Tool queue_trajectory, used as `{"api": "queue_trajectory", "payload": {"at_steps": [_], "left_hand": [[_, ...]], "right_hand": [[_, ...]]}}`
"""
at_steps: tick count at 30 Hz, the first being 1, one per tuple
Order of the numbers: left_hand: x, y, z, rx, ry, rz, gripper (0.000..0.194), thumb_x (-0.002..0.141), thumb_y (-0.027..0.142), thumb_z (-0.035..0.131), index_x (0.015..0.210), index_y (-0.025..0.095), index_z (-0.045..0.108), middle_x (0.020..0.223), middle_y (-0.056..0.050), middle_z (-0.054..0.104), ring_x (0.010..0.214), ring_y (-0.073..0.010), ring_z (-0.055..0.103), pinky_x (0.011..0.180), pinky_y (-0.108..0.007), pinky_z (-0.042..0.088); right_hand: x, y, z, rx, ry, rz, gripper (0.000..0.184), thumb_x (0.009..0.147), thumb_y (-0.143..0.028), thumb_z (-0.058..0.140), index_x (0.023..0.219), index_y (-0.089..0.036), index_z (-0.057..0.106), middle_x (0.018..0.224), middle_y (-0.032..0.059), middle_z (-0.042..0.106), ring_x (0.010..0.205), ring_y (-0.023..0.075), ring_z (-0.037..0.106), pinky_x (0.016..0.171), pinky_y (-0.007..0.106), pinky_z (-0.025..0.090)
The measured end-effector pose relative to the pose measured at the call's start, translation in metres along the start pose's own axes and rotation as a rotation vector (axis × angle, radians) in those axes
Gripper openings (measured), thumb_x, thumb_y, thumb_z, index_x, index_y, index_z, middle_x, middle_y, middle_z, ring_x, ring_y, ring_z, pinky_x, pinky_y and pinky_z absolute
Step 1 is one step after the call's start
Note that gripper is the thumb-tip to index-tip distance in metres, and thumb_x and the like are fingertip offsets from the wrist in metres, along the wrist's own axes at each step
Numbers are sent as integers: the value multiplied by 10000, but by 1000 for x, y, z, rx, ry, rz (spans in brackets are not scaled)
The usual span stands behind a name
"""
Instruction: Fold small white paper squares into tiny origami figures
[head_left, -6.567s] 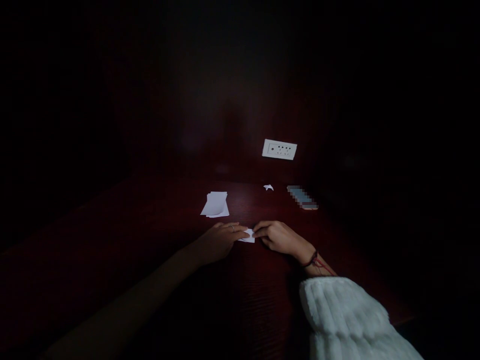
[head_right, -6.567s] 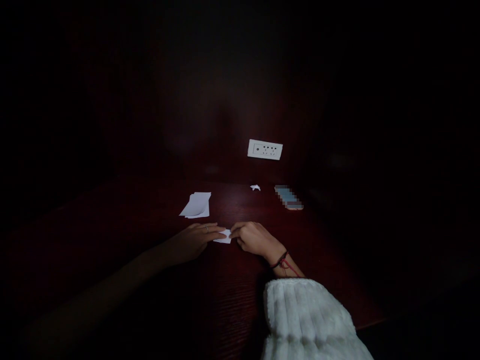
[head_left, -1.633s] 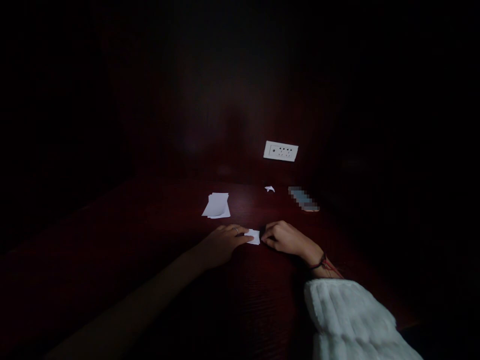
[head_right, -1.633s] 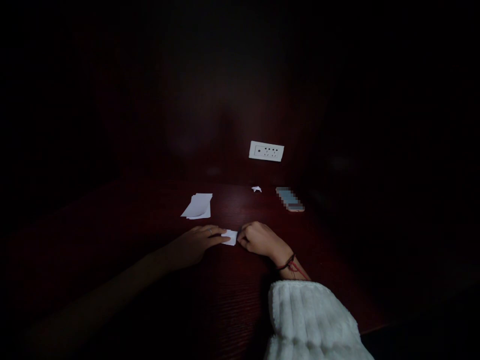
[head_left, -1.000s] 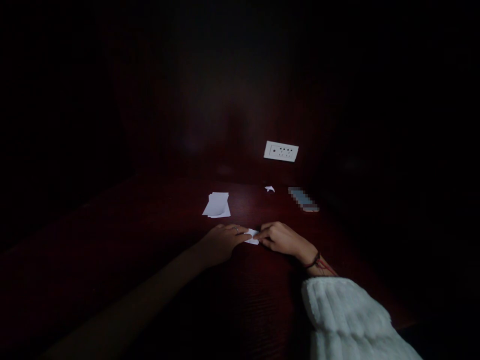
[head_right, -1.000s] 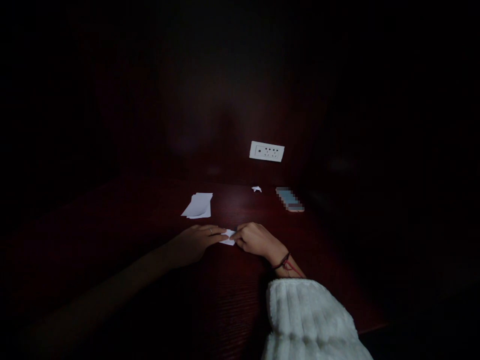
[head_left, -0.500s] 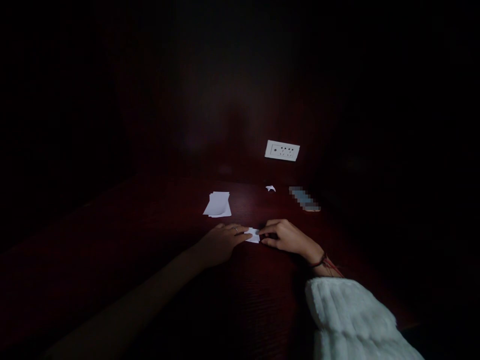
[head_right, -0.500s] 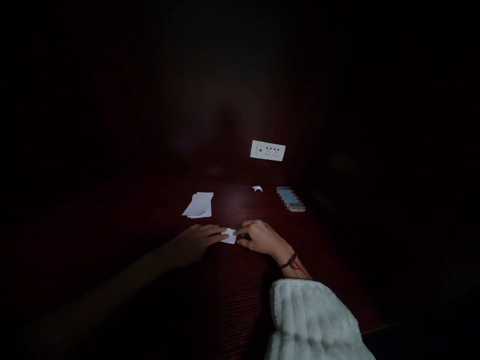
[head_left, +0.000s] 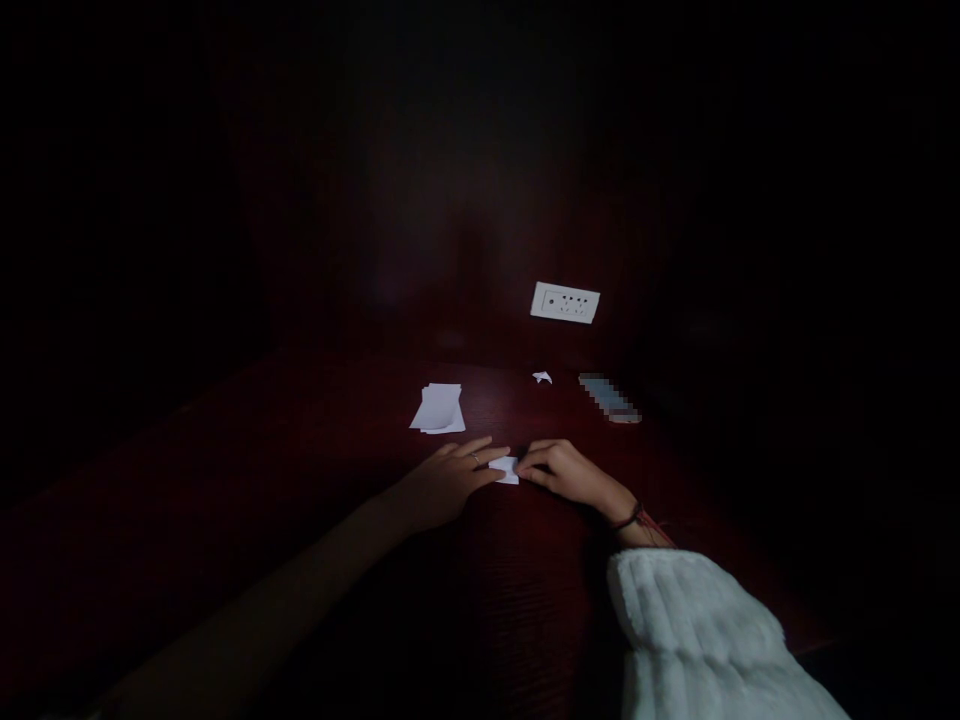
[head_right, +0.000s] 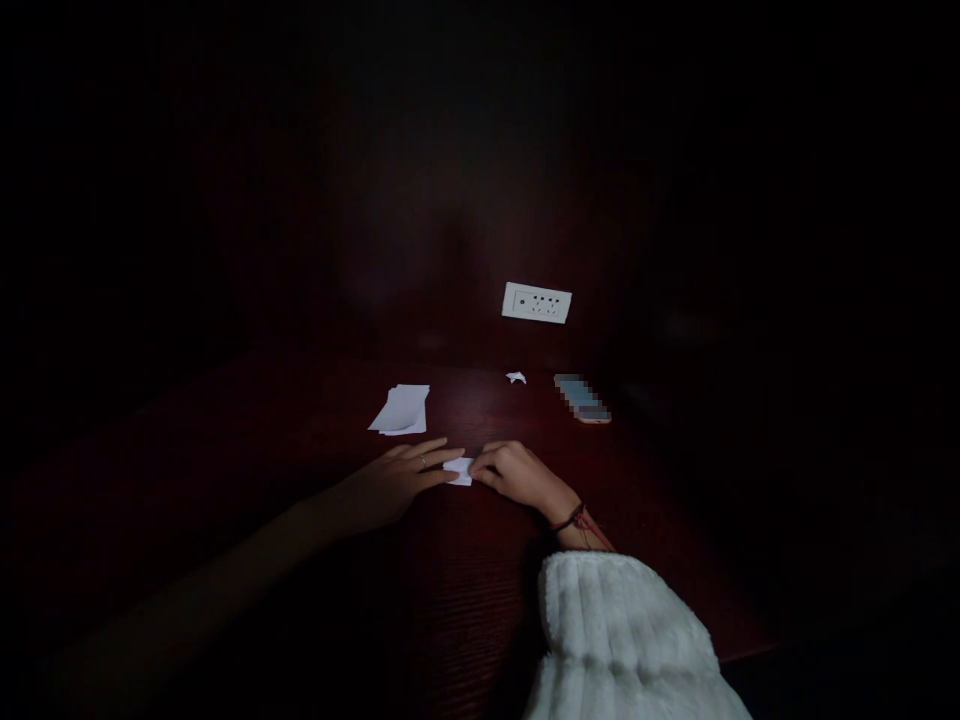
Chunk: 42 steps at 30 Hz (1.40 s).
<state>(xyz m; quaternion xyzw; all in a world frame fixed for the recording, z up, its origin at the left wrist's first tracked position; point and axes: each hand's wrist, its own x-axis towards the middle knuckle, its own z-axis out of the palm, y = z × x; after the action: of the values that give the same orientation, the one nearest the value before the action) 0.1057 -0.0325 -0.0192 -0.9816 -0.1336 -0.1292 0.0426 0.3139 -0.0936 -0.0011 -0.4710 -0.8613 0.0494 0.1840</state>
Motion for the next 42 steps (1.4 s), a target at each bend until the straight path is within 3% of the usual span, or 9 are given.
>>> {"api": "queue_trajectory", "payload": {"at_steps": [8, 14, 25, 33, 42], "left_hand": [[0, -4, 6, -50, -16, 38, 442, 760, 30, 288, 1161, 212, 335, 1217, -22, 384, 1134, -140, 291, 902, -323, 210], [3, -2, 2, -65, -36, 43, 464, 728, 22, 312, 1153, 208, 333, 1184, -23, 413, 1030, -134, 404, 850, -275, 260], [0, -2, 0, -95, -53, 17, 534, 735, 35, 291, 1220, 252, 236, 1241, -3, 355, 1081, -126, 354, 824, -273, 248], [2, -4, 1, -55, -75, 31, 530, 740, 39, 291, 1215, 271, 256, 1256, 5, 333, 1061, -129, 376, 796, -260, 259], [3, -4, 2, -46, -55, 30, 533, 715, 34, 309, 1198, 257, 298, 1232, -7, 364, 1016, -139, 413, 771, -266, 266]], "right_hand": [[1, -5, 1, 16, 24, 23, 173, 764, -179, 443, 854, -170, 591, 786, 23, 568, 722, 95, 514, 675, 189, 367], [2, -1, 5, 11, 58, 57, 137, 746, -160, 449, 765, -154, 585, 720, 15, 556, 663, 86, 500, 643, 182, 361], [7, 2, 13, 100, 120, 204, 144, 699, -148, 437, 701, -130, 579, 662, 4, 558, 601, 75, 470, 596, 168, 345], [9, 6, 16, 168, 93, 353, 141, 664, -190, 473, 697, -128, 596, 620, -5, 559, 558, 66, 467, 545, 155, 339], [13, 3, 16, 143, 82, 417, 135, 649, -189, 484, 698, -139, 600, 632, 6, 579, 568, 77, 498, 543, 163, 349]]}}
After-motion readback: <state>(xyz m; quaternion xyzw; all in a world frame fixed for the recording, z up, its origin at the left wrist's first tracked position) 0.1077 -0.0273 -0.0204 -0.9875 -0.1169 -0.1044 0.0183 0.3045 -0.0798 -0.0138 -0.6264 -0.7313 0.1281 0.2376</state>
